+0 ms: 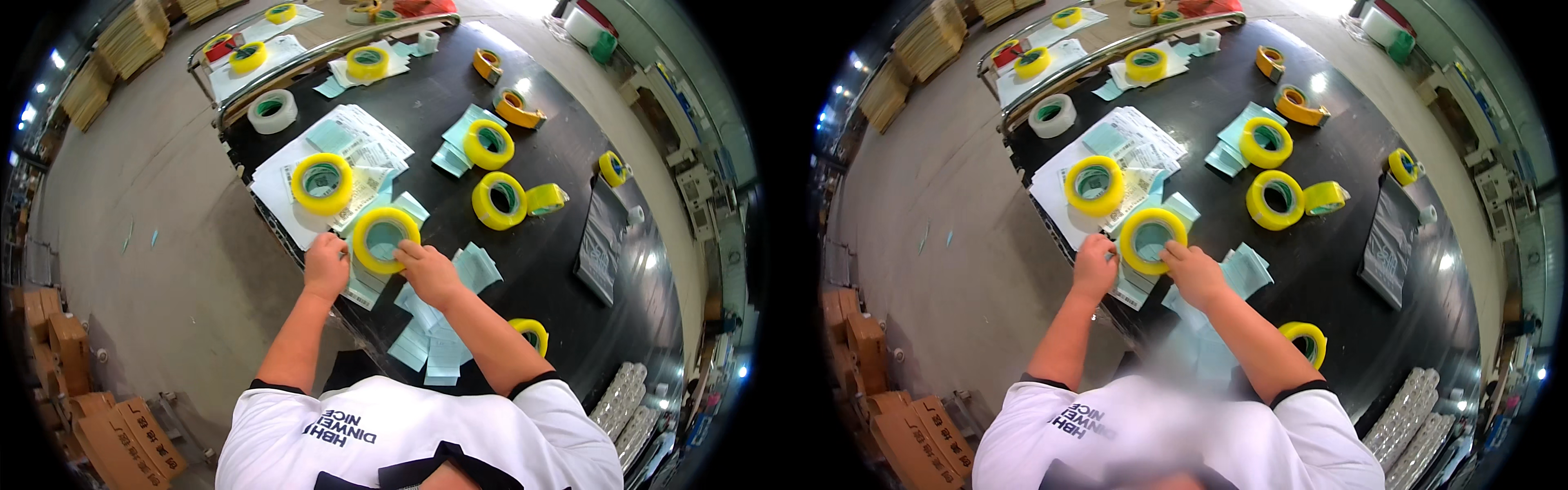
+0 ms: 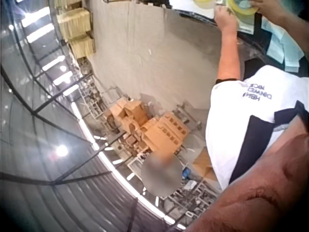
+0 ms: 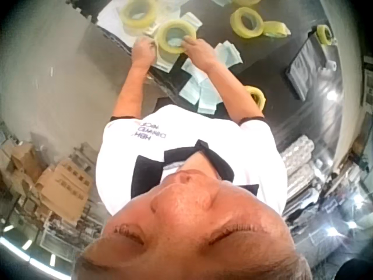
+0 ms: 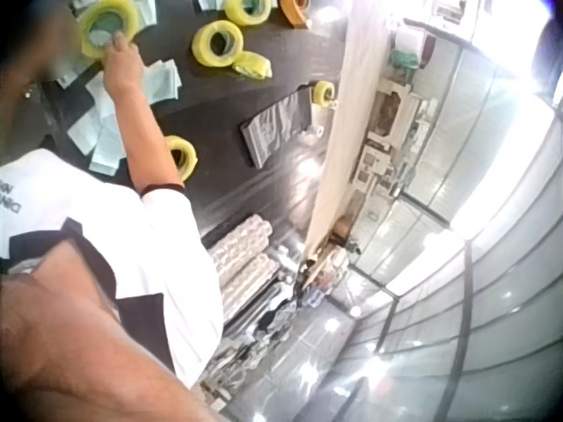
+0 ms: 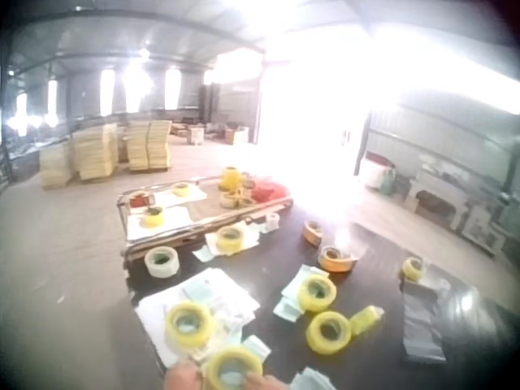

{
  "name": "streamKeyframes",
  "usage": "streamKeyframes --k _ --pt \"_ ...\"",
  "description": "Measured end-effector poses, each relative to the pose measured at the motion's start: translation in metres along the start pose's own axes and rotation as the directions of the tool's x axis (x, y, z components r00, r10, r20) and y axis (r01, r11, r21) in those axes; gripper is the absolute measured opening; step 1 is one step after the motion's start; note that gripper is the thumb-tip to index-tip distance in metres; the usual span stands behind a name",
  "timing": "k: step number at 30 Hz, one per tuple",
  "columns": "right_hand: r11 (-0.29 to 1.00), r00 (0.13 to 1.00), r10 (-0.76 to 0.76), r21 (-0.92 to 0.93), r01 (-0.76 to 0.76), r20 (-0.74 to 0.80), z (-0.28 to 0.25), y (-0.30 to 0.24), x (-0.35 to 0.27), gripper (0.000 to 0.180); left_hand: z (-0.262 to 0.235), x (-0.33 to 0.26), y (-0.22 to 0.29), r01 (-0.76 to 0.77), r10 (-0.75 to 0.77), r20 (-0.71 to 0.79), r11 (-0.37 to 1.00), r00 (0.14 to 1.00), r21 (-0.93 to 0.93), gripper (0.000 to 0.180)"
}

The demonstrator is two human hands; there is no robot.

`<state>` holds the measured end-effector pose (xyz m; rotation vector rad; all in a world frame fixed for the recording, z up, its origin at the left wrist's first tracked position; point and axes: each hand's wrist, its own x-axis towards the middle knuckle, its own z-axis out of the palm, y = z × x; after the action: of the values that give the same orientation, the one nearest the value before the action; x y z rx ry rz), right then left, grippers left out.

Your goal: The person handles rolls of yellow tape and stacks of blue labels on a black table. They pick up stickers from a sheet and apply them to the labels by hand before moving items across the workspace.

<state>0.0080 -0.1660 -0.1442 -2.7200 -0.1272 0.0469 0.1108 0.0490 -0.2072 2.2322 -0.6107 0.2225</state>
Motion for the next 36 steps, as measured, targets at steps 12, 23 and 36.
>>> streamKeyframes --k 12,23,36 --pt "0.583 0.601 0.763 0.149 -0.799 0.237 -0.04 0.008 -0.158 0.07 0.023 -0.032 0.127 -0.107 0.242 0.474 0.95 0.846 -0.294 0.043" --pt "0.461 0.552 0.817 0.387 -0.798 0.166 0.0 -0.017 -0.167 0.088 0.035 -0.089 0.13 0.183 0.03 0.462 0.894 0.886 -0.408 0.065" --pt "0.498 0.496 0.867 0.067 -0.865 -0.04 0.002 -0.019 -0.146 0.105 0.062 -0.086 0.124 0.195 0.003 0.43 0.889 0.903 -0.415 0.091"
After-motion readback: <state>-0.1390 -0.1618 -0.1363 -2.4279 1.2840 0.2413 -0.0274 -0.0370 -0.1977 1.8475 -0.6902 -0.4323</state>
